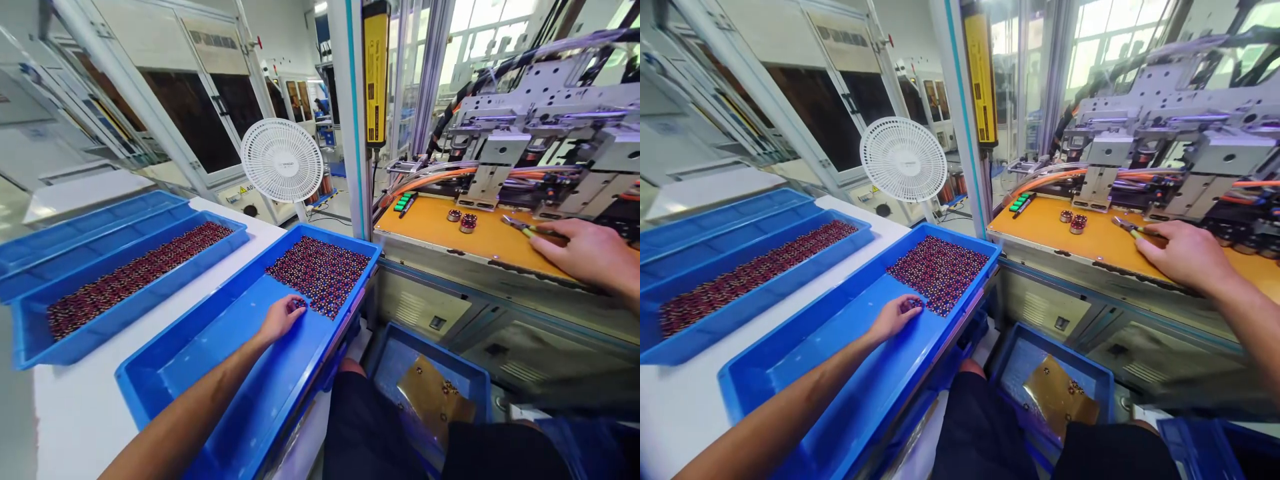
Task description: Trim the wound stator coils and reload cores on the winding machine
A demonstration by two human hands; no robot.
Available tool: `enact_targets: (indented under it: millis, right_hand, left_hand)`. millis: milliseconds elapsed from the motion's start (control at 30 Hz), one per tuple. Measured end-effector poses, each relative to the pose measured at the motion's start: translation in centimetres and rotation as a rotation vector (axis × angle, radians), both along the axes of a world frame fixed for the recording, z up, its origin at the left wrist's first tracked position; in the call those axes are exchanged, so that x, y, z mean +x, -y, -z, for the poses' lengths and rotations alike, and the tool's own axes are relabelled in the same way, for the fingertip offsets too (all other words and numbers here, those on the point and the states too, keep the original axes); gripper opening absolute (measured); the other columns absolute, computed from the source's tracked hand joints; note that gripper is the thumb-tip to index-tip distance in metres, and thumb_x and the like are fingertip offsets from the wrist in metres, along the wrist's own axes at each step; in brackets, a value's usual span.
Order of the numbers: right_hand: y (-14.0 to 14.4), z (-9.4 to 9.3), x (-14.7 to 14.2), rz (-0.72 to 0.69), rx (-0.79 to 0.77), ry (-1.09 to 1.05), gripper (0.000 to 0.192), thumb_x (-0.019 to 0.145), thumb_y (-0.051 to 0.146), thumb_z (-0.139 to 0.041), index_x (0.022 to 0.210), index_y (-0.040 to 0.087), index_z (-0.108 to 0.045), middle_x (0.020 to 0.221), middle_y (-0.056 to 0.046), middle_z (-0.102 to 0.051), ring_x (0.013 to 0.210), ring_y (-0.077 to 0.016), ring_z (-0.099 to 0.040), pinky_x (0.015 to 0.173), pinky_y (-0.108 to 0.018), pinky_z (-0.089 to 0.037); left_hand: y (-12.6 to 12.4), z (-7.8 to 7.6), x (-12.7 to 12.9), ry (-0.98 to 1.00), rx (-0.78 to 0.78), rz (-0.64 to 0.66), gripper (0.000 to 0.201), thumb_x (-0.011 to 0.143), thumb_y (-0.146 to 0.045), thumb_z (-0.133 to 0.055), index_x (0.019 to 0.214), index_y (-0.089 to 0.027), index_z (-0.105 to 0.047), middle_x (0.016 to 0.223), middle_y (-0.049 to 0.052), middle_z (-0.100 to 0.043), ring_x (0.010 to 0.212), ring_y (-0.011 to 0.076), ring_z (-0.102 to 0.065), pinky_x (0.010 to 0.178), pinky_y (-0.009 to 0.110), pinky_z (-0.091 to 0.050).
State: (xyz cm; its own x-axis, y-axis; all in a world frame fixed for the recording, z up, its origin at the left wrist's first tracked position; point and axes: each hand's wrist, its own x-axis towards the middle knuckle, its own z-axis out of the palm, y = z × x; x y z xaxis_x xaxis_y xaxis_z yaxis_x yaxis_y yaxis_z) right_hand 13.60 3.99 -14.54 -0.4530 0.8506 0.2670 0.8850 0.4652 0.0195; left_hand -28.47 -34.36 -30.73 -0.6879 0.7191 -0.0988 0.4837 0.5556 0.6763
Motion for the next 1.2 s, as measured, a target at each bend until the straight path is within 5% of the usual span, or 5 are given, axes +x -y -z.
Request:
enact_targets:
  millis: [433, 633, 900, 1067, 1200]
  right_hand:
    - [1.5, -0.7, -0.4, -0.033, 0.018, -0.095, 0.040, 0.091, 0.032, -0.057, 0.120, 0.006, -0.069, 0.127, -0.019, -0.065, 0.114, -0.0282, -0.061, 0.092, -0.033, -0.044]
    - [1.6, -0.5, -0.1, -0.086, 0.025, -0.105, 0.031, 0.092, 0.030, -0.057, 0.112, 0.011, -0.070, 0.118, -0.014, -0.069, 0.109, -0.0250, -0.064, 0.093, -0.032, -0.047]
    - [1.4, -0.6, 0.4, -0.187, -0.015, -0.121, 0.030, 0.097, 0.037, -0.059, 0.116, 0.014, -0.062, 0.119, -0.009, -0.063, 0.107, -0.0215, -0.062, 0.094, -0.044, -0.052]
    - [1.3, -0.5, 0.7, -0.212, -0.034, -0.159, 0.029, 0.097, 0.036, -0.058, 0.118, 0.015, -0.061, 0.120, -0.009, -0.062, 0.106, -0.0211, -0.062, 0.092, -0.043, -0.054]
    - [0.9, -0.2, 0.9, -0.196, -0.048, -0.173, 0.030, 0.097, 0.036, -0.058, 0.119, 0.016, -0.060, 0.121, -0.009, -0.061, 0.106, -0.0209, -0.062, 0.091, -0.042, -0.054]
  left_hand:
    - [-0.5, 0.1, 1.4, -0.194, 0.079, 0.018, 0.046, 0.079, -0.039, -0.069, 0.118, -0.017, -0.057, 0.082, -0.001, -0.064, 0.064, 0.0145, -0.061, 0.068, 0.032, -0.053]
    - [-1.7, -5.1, 3.3, -0.303, 0.163, 0.014, 0.055, 0.060, -0.046, -0.069, 0.108, -0.020, -0.059, 0.067, -0.002, -0.060, 0.054, 0.0214, -0.058, 0.056, 0.033, -0.048]
    - [-15.6, -15.5, 15.6, -0.369, 0.399, 0.313, 0.048, 0.080, -0.035, -0.069, 0.124, -0.019, -0.060, 0.102, 0.006, -0.072, 0.091, 0.0231, -0.066, 0.090, 0.036, -0.050]
    - [-25.2, -16.3, 22.9, -0.282, 0.390, 0.253, 0.040, 0.088, -0.032, -0.066, 0.125, -0.016, -0.058, 0.112, 0.008, -0.069, 0.101, 0.0228, -0.066, 0.092, 0.045, -0.052]
    - [-28.8, -16.4, 25.1, -0.195, 0.409, 0.108, 0.038, 0.092, -0.035, -0.062, 0.125, -0.017, -0.058, 0.125, 0.010, -0.063, 0.109, 0.0256, -0.063, 0.093, 0.050, -0.053]
